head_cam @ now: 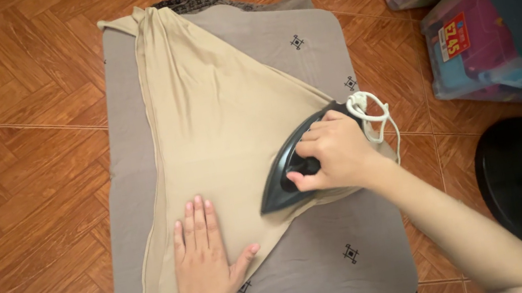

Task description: Ironing a beige garment on a portable ironing board placed on the floor

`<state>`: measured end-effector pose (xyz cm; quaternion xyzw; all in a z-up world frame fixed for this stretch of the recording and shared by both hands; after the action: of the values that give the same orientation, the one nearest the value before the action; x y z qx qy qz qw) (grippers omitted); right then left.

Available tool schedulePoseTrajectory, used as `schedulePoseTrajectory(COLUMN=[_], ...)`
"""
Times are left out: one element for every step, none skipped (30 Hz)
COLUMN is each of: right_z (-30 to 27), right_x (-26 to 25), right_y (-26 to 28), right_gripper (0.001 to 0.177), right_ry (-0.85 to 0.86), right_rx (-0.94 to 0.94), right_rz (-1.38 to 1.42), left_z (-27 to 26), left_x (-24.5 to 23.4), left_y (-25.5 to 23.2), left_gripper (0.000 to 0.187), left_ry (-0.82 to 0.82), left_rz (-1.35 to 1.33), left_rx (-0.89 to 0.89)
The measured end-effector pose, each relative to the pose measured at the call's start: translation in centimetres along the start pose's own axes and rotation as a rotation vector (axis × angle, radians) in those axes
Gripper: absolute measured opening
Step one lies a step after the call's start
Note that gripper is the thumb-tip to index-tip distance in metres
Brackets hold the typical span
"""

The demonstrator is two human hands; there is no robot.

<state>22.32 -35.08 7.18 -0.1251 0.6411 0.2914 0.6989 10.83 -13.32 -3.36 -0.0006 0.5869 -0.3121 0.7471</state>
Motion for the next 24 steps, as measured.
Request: schedulePoseTrajectory(right_z=[0.2,0.2,0.3,0.4,0.6,0.8,0.9,1.3,1.6,1.9,2.5,3.1,3.8,4.6,5.2,5.8,6.2,6.7,7.2,7.3,7.6,7.8,7.7,7.5], right_x=[0.3,0.7,0.6,0.6,0.9,0.8,0.9,1.2,1.5,1.7,2.1,2.4,2.7,3.0,3.2,3.4,3.6,3.9,4.1,4.1,4.2,4.4,4.1,4.0], right_y=[-0.2,-0.1,-0.3,-0.5,0.0,0.2,0.5,1.2,1.8,2.4,3.1,3.6,4.0,4.6,5.0,5.4,5.6,5.8,6.0,6.2,6.2,6.2,6.1,5.9], right_gripper=[0.040,0.040,0.040,0.040,0.040,0.039,0.038,0.038,0.039,0.039,0.039,0.043,0.048,0.048,0.048,0.049,0.049,0.050,0.052,0.052,0.053,0.054,0.054,0.052], right_ry=[-0.022,-0.026,-0.118,-0.211,-0.210,-0.273,-0.334,-0.331,-0.353,-0.375,-0.374,-0.370,-0.366,-0.366,-0.383,-0.399,-0.398,-0.397,-0.396,-0.395,-0.366,-0.336,-0.335,-0.309], right_rx=[0.039,0.034,0.098,0.163,0.155,0.198,0.241,0.233,0.261,0.289,0.284,0.340,0.395,0.389,0.413,0.437,0.434,0.436,0.436,0.431,0.442,0.453,0.446,0.449], right_rz=[-0.033,-0.035,-0.070,-0.104,-0.100,-0.118,-0.131,-0.124,-0.123,-0.123,-0.118,-0.149,-0.183,-0.181,-0.154,-0.128,-0.126,-0.137,-0.148,-0.145,-0.149,-0.152,-0.150,-0.156], left_z=[0.0,-0.1,-0.3,-0.5,-0.9,-1.2,-1.7,-2.0,-2.3,-2.6,-2.8,-3.1,-3.2,-3.2,-3.3,-3.4,-3.3,-3.2,-3.2,-3.2,-3.2,-3.2,-3.2,-3.2], left_x=[0.0,-0.2,-0.4,-0.6,-0.7,-0.7,-0.8,-1.0,-1.1,-1.2,-1.3,-1.3,-1.2,-1.3,-1.4,-1.4,-1.5,-1.6,-1.7,-1.7,-1.6,-1.6,-1.7,-1.7], left_y=[0.1,0.2,0.2,0.3,0.4,0.6,0.7,0.8,0.9,1.0,1.1,1.3,1.4,1.4,1.5,1.5,1.4,1.4,1.3,1.4,1.3,1.3,1.3,1.2], left_gripper=[0.107,0.107,0.107,0.106,0.106,0.104,0.102,0.102,0.101,0.099,0.099,0.099,0.099,0.099,0.099,0.099,0.099,0.099,0.100,0.100,0.100,0.101,0.101,0.100], left_ry=[-0.005,-0.010,-0.016,-0.023,-0.025,-0.031,-0.033,-0.032,-0.029,-0.027,-0.026,-0.018,-0.012,-0.014,-0.018,-0.021,-0.021,-0.030,-0.041,-0.042,-0.038,-0.034,-0.036,-0.033], left_rz=[0.003,0.006,0.012,0.017,0.022,0.021,0.020,0.026,0.026,0.027,0.031,0.029,0.025,0.028,0.034,0.040,0.042,0.042,0.043,0.045,0.047,0.049,0.051,0.049], left_rx=[-0.007,-0.007,-0.020,-0.032,-0.039,-0.045,-0.054,-0.064,-0.062,-0.061,-0.067,-0.072,-0.076,-0.081,-0.086,-0.092,-0.095,-0.095,-0.096,-0.101,-0.098,-0.096,-0.103,-0.099])
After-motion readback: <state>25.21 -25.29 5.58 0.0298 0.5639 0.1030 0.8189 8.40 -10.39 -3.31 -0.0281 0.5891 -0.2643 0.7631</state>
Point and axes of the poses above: each hand's wrist, its own z-axis towards the middle knuckle, its own x-axis out of the palm, y = z × x, the point moved 6 cm from there along z, towards the middle knuckle, and after that the axes turned 12 degrees about x, right-handed, at the moved point
